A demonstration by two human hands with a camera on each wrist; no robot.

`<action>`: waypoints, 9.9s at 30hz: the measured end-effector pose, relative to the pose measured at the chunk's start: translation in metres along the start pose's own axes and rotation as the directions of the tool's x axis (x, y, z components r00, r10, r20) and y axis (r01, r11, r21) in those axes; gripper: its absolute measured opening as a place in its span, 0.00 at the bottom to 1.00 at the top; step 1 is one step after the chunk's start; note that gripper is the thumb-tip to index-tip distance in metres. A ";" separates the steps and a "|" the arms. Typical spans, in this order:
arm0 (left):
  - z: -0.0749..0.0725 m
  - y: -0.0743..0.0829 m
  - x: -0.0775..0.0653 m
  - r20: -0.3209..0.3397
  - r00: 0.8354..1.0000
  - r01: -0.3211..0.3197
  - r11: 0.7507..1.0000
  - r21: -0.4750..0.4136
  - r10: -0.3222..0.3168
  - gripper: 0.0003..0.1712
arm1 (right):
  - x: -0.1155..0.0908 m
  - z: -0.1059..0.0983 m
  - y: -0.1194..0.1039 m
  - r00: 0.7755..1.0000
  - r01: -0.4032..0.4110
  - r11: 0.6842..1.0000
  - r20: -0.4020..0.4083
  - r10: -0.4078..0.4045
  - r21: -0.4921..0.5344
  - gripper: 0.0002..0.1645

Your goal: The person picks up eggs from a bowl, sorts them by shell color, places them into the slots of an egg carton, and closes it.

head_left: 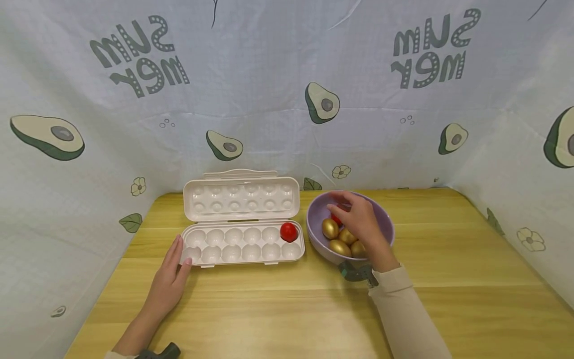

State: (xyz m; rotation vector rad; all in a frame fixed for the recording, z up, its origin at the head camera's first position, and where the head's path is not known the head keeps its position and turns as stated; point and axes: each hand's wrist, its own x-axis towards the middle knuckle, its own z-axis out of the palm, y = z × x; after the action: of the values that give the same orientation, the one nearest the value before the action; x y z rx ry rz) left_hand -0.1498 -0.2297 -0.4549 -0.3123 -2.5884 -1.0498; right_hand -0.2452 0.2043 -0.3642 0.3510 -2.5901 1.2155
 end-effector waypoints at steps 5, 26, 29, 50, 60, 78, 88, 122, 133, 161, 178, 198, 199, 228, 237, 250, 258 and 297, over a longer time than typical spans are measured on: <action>0.000 0.000 0.000 0.000 1.000 0.002 1.000 0.000 -0.002 0.33 | 0.000 -0.001 0.002 1.000 0.006 1.000 -0.015 -0.006 -0.024 0.22; 0.001 -0.002 0.002 -0.001 1.000 -0.006 1.000 -0.004 0.006 0.33 | 0.000 0.002 0.009 0.988 -0.126 0.966 0.054 0.141 -0.227 0.28; 0.000 -0.002 0.002 -0.004 1.000 -0.011 1.000 -0.001 0.011 0.33 | 0.000 0.003 0.010 0.987 -0.128 0.960 0.059 0.147 -0.251 0.28; 0.001 -0.003 0.002 -0.007 1.000 -0.004 1.000 0.006 0.004 0.33 | 0.000 0.006 0.012 0.990 -0.067 0.970 0.108 0.095 -0.236 0.15; 0.001 -0.003 0.001 -0.005 1.000 0.012 1.000 0.001 -0.012 0.33 | -0.001 0.008 0.013 0.981 -0.092 0.970 0.145 0.126 -0.227 0.14; 0.001 -0.005 0.001 0.001 1.000 0.010 1.000 0.013 -0.010 0.33 | -0.003 0.010 0.012 0.972 -0.059 0.971 0.208 0.109 -0.233 0.12; 0.003 -0.008 0.002 -0.009 1.000 -0.018 1.000 0.010 0.018 0.33 | -0.008 0.012 0.012 0.970 -0.047 0.975 0.224 0.096 -0.217 0.12; 0.003 -0.008 0.001 -0.011 1.000 -0.013 1.000 -0.005 0.013 0.33 | -0.010 0.013 0.012 0.953 -0.032 0.953 0.277 0.120 -0.302 0.19; 0.003 -0.007 0.002 -0.012 1.000 -0.017 1.000 -0.011 0.016 0.33 | -0.011 0.013 0.013 0.950 -0.017 0.952 0.291 0.110 -0.304 0.19; 0.003 -0.008 0.000 -0.014 1.000 -0.019 1.000 -0.009 0.019 0.32 | -0.008 0.010 0.012 0.985 -0.005 0.988 0.172 0.032 -0.156 0.21; 0.004 -0.010 0.000 -0.016 1.000 -0.021 1.000 -0.011 0.021 0.33 | -0.009 0.006 0.003 0.970 -0.132 0.981 0.224 0.098 0.143 0.26; 0.003 -0.008 0.001 -0.020 1.000 -0.017 1.000 -0.012 0.017 0.32 | -0.011 0.030 -0.027 0.979 -0.045 0.936 0.200 -0.028 0.349 0.34; 0.003 -0.008 0.001 -0.020 1.000 -0.017 1.000 -0.010 0.016 0.32 | -0.012 0.032 -0.029 0.981 -0.050 0.935 0.195 -0.020 0.350 0.33; 0.003 -0.006 -0.001 -0.005 1.000 -0.003 1.000 -0.002 0.003 0.33 | 0.000 0.072 -0.063 0.988 -0.074 0.918 0.152 0.015 0.390 0.25; 0.004 -0.007 -0.001 -0.014 1.000 -0.005 1.000 0.001 0.005 0.33 | 0.001 0.086 -0.055 0.992 0.058 0.962 0.095 -0.086 0.268 0.24; 0.004 -0.007 -0.002 0.001 1.000 0.020 1.000 0.008 -0.020 0.33 | -0.003 0.093 -0.053 0.973 0.120 0.972 0.172 -0.156 0.202 0.21; 0.004 -0.008 -0.004 -0.005 1.000 0.018 1.000 0.005 -0.018 0.33 | -0.003 0.095 -0.053 0.964 0.139 0.980 0.206 -0.166 0.141 0.20; 0.003 -0.004 -0.002 -0.020 1.000 -0.007 1.000 0.009 0.007 0.32 | -0.009 0.102 -0.059 0.956 0.250 0.905 0.235 -0.175 -0.345 0.23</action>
State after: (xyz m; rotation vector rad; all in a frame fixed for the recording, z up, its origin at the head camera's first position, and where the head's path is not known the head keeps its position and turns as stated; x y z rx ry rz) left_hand -0.1501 -0.2304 -0.4599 -0.3072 -2.5711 -1.0335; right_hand -0.2305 0.0897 -0.3884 0.6838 -2.7808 0.6227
